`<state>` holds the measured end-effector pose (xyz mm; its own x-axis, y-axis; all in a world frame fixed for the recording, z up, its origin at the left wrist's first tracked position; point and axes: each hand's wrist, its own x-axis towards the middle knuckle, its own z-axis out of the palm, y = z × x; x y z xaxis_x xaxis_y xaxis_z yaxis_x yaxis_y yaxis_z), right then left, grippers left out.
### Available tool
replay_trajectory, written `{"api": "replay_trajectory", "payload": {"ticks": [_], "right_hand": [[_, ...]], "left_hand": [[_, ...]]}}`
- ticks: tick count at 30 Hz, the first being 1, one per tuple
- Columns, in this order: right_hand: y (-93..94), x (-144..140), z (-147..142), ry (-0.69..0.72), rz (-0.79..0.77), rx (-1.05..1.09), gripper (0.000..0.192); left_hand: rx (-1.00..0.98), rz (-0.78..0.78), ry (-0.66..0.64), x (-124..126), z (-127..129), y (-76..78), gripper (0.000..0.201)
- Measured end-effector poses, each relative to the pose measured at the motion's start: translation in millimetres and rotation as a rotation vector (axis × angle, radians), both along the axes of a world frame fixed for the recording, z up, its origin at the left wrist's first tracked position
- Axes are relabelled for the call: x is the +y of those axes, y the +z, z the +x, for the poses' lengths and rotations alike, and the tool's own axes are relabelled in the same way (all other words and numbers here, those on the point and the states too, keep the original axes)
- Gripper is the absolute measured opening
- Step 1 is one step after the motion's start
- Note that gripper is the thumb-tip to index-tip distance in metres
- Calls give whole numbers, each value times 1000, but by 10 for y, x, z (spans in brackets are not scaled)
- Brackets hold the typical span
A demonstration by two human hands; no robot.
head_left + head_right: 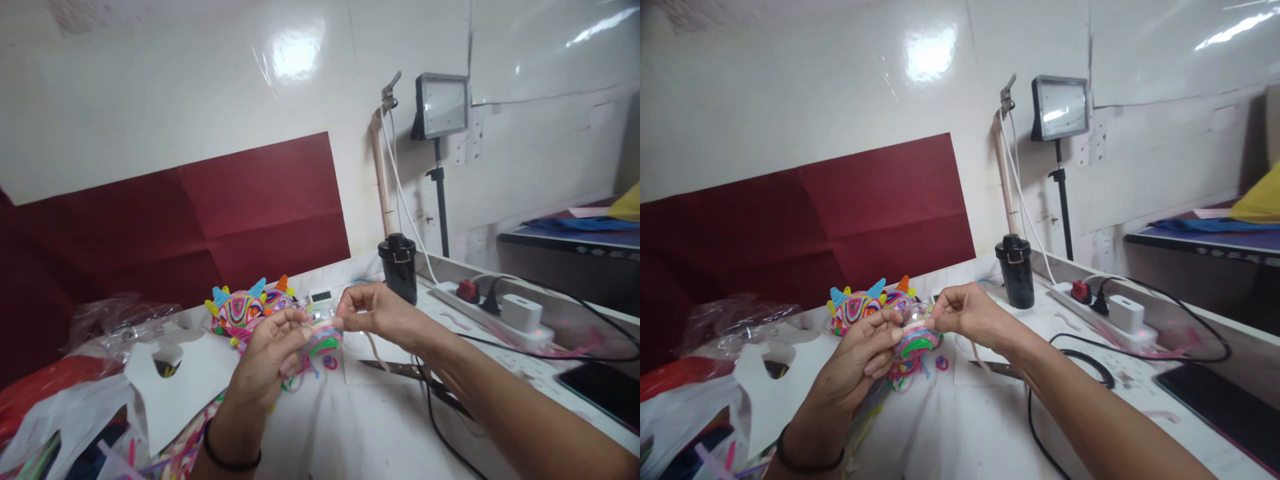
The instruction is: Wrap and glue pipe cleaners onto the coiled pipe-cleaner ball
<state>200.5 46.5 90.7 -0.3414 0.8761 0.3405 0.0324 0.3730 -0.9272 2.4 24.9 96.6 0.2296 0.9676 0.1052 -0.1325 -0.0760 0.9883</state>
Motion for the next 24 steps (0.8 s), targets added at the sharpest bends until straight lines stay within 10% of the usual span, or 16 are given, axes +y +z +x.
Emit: {"api": "replay_trajectory", "payload": {"ticks": [24], "right_hand": [[-146,188,-4,186,-250,271,34]], "left_hand": [[-1,-53,-23,59,41,-77,30]]}}
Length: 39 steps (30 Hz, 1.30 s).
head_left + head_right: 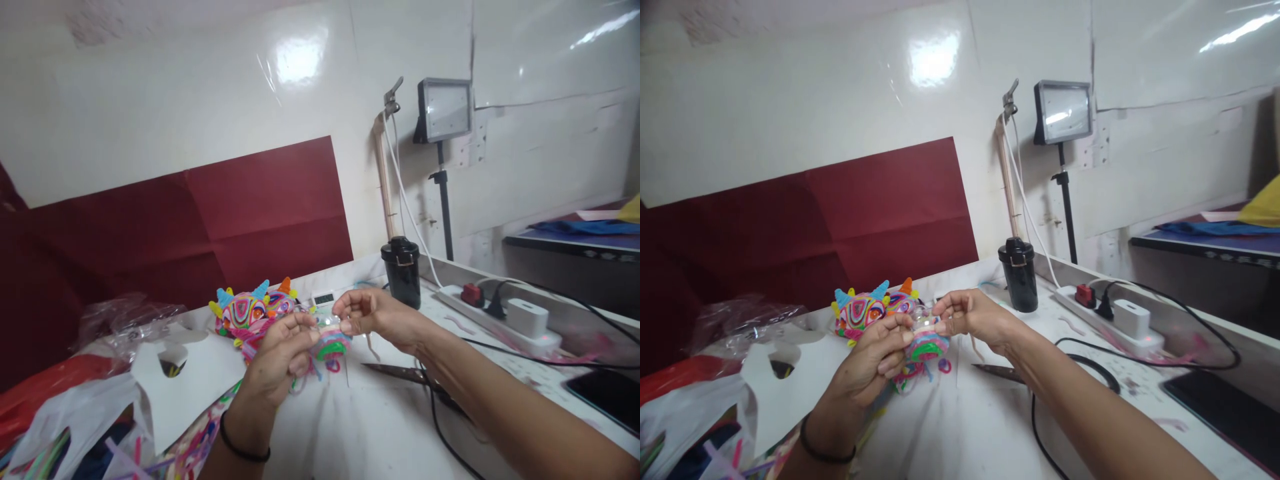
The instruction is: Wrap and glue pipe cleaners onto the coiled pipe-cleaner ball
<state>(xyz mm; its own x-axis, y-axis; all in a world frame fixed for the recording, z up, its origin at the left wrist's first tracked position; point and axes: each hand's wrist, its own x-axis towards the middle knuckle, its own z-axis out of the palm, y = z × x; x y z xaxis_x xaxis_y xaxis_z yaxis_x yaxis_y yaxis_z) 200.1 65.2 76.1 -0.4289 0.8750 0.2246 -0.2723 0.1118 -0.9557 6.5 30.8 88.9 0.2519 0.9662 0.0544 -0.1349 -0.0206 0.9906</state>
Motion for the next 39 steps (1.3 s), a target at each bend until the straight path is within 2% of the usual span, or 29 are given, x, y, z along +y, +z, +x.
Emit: {"api": "replay_trajectory", "payload": {"ticks": [8,14,18,24,28,35,39], "right_hand": [[83,-33,93,20,-7,-7,38],[81,-26,111,12,-13,-40,38],[72,-20,106,2,-14,-71,40],[56,-53,69,-49,54,-175,39],[58,-98,12,-34,80,-210,41],[51,-150,-90,-107,118,-266,41],[80,-166,-61,-39,149,-256,40]], "left_hand": [[-64,-10,-114,15,0,-9,27],[-47,-33,-98,49,-8,-30,23],[41,18,-54,60,5,-34,25],[306,175,42,-6,69,-32,22],[448,211,79,-47,102,-32,27],[304,146,3,-10,70,-64,26],[258,116,19,3,56,-40,26]]}}
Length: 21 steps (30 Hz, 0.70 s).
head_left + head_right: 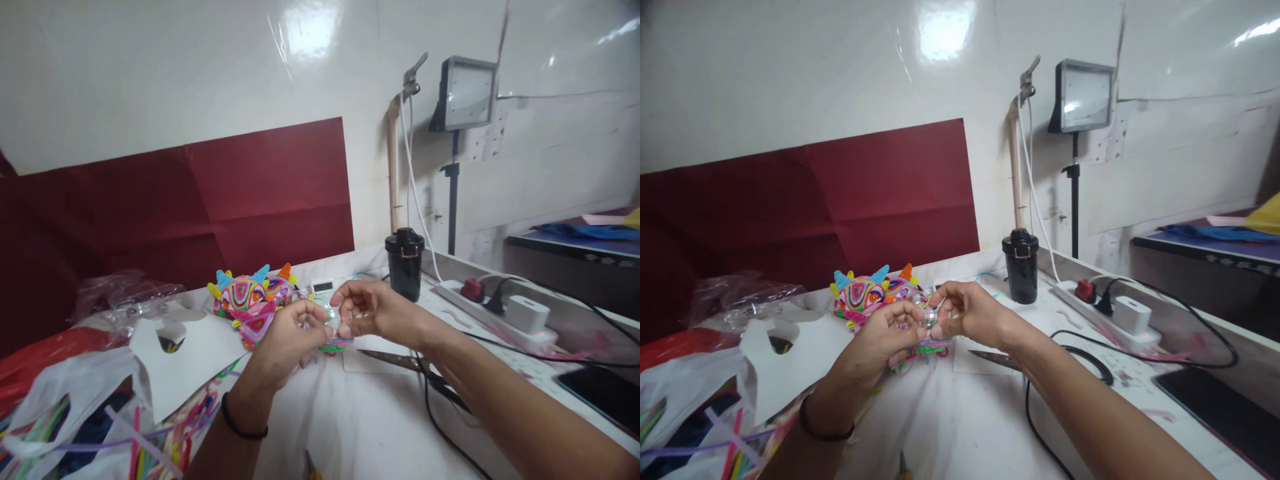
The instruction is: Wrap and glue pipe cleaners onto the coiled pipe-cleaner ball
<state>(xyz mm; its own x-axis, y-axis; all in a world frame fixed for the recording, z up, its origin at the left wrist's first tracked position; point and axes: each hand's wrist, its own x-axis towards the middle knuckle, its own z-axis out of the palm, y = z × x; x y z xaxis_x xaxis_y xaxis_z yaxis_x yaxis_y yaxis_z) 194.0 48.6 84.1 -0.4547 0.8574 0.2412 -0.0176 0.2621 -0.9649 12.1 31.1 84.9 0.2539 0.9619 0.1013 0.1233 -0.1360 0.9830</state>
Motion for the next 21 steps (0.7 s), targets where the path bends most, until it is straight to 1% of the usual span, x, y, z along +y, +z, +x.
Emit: {"api": "replay_trajectory", "payload": {"ticks": [2,4,7,10,15,21], "right_hand": [[21,-4,42,40,18,-3,38],[38,-3,85,51,45,-17,36],[49,4,120,29,88,-62,33],[41,16,117,11,115,-64,30],[25,28,96,20,91,-7,30],[22,22,91,-3,62,6,29]], "left_hand": [[-28,-27,-1,-1,-8,17,26],[-52,-46,-8,-4,-18,28,27],[-75,-42,-15,-5,-28,32,27],[-81,-37,7,-1,-25,34,28],[-133,-55,4,14,-13,26,32],[-120,-70,19,24,-10,4,40]]}}
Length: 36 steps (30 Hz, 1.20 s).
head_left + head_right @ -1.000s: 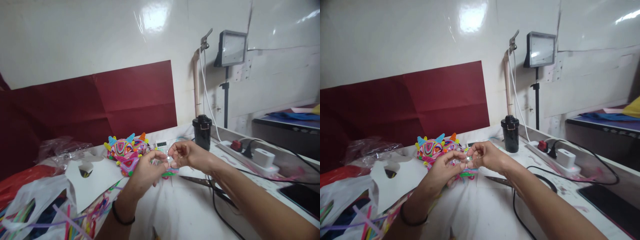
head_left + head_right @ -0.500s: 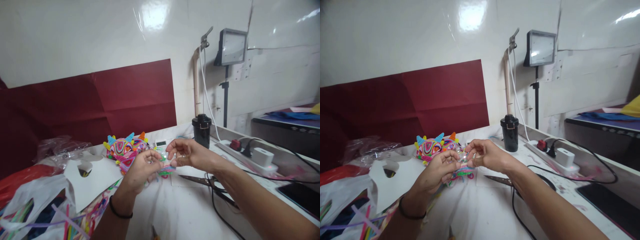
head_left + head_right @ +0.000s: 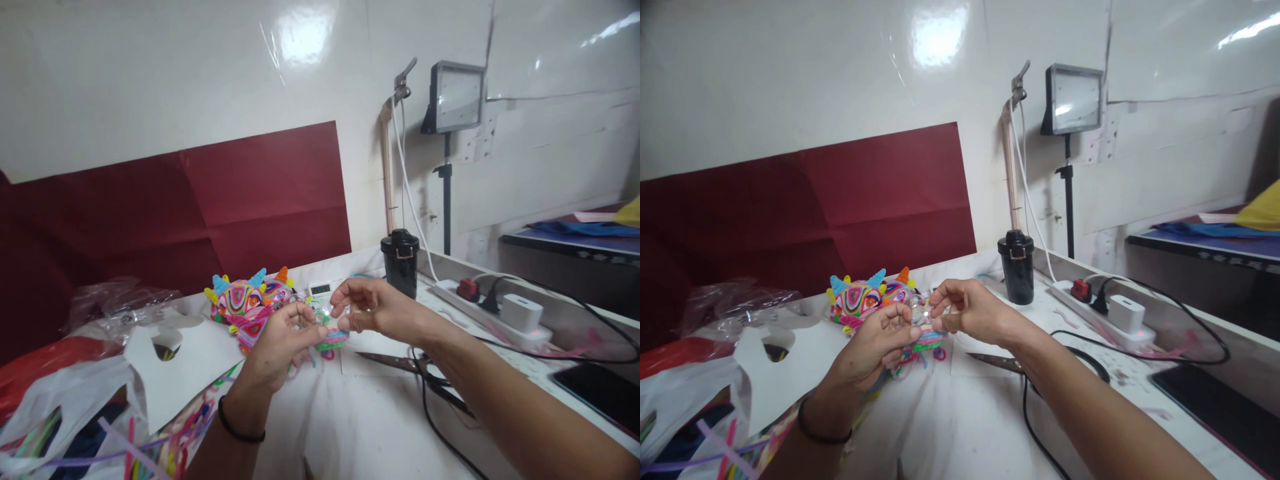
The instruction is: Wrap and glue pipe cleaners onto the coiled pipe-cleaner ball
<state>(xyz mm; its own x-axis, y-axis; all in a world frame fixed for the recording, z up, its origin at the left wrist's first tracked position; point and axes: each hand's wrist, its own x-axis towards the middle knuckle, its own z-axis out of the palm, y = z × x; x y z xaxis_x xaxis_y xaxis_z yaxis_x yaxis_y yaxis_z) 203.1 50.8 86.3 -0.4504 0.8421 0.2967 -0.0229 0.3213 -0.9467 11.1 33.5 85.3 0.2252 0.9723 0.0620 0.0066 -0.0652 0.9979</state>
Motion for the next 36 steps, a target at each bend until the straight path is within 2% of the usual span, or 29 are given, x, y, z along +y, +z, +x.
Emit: {"api": "replay_trajectory", "payload": {"ticks": [5,13,21,28,32,36], "right_hand": [[5,1,-19,-28,-6,-7,28],[7,-32,-30,-19,-67,39,26],[-62,68,32,40,-109,91,45],[-61,79,23,-29,-91,45,52],[-82,62,-36,-37,-83,26,55],[-113,57,-78,-45,-60,23,56]], "left_hand": [[-10,-15,24,-18,24,23,41],[-48,-13,-18,-13,46,-8,38],[-20,5,-115,54,-18,-45,26],[142,116,33,43,40,-68,29],[234,158,43,-12,99,-75,29],[202,137,-26,3,71,-98,28]]}}
